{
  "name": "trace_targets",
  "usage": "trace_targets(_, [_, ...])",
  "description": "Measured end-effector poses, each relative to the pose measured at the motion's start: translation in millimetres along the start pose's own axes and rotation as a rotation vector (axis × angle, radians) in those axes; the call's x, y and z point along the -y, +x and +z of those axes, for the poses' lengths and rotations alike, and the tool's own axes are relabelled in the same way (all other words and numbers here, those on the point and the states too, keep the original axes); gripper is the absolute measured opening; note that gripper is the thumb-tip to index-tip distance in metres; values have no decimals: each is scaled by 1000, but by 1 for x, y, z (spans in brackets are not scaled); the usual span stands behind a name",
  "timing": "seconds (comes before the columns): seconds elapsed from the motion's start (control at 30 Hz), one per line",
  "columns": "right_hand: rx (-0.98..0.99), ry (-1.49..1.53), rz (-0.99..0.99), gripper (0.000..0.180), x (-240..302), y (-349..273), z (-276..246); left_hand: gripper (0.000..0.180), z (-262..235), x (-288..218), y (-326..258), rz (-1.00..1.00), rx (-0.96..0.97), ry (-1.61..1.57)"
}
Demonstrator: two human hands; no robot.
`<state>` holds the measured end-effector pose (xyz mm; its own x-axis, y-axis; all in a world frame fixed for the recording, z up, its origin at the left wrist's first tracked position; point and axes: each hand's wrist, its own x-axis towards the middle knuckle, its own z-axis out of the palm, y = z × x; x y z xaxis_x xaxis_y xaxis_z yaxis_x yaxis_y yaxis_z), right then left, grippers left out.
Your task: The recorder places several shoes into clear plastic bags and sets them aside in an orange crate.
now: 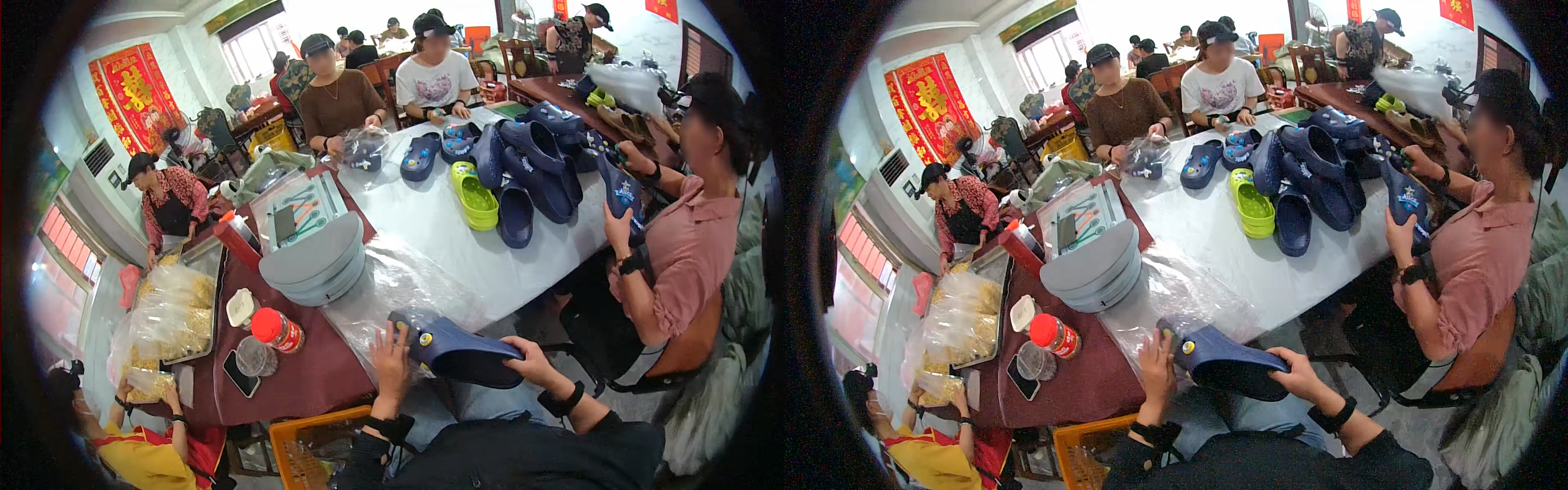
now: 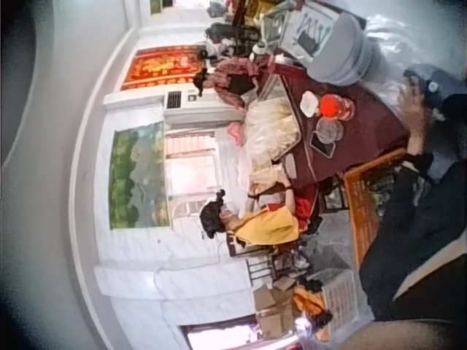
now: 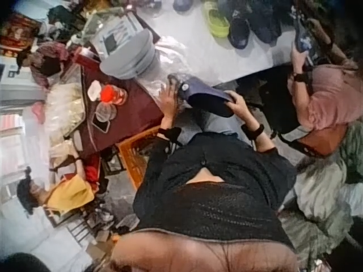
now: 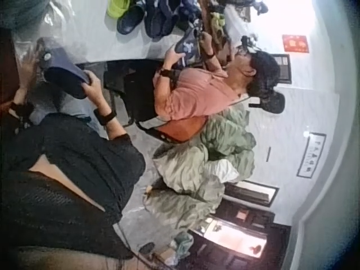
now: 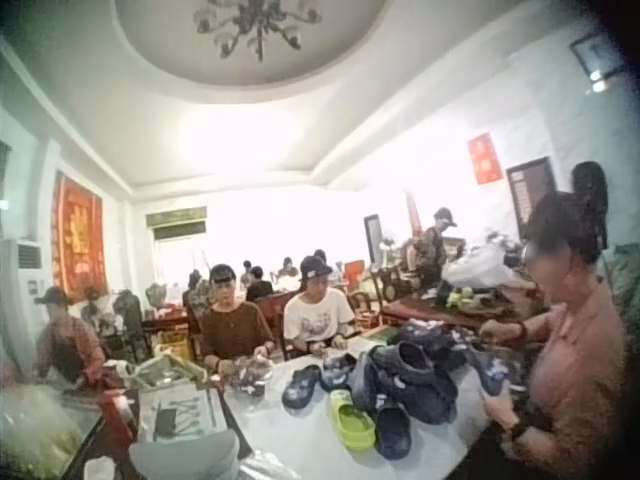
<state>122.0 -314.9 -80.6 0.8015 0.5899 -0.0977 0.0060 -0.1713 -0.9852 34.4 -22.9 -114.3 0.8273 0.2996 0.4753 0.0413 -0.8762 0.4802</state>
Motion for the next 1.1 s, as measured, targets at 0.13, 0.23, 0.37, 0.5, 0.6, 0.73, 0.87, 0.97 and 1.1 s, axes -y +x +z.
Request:
trace_targets(0.13, [-127,-247,-221,39,11,-3,9,44,-3,-27,2,99,42,55])
trace_targets(0.23, [-203,-273,-265,39,10,-5,8,43,-5,-37,6,43,69,-77])
trace_targets(0.37, [-254,-287,-360,43,10,-11,4,44,-2,-49,16,6,44,-179])
trace_targets(0.5, [-326,-446,-496,46,8,-19,2,43,6,-57,31,-47,-1,-324])
trace_targets(0.6, [-384,-460,-485,44,-3,-23,3,41,8,-71,39,-14,12,-350])
trace_targets(0.73, [-484,-350,-374,43,-10,-31,20,40,9,-79,33,125,134,-166])
trace_targets(0.87, [-551,-307,-291,42,-12,-31,34,41,13,-84,25,174,162,-176])
trace_targets(0.97, [-568,-366,-299,43,-9,-24,43,41,13,-90,24,189,166,-187])
trace_targets(1.1, [-594,-440,-379,44,-16,-4,40,40,14,-95,22,235,146,-98])
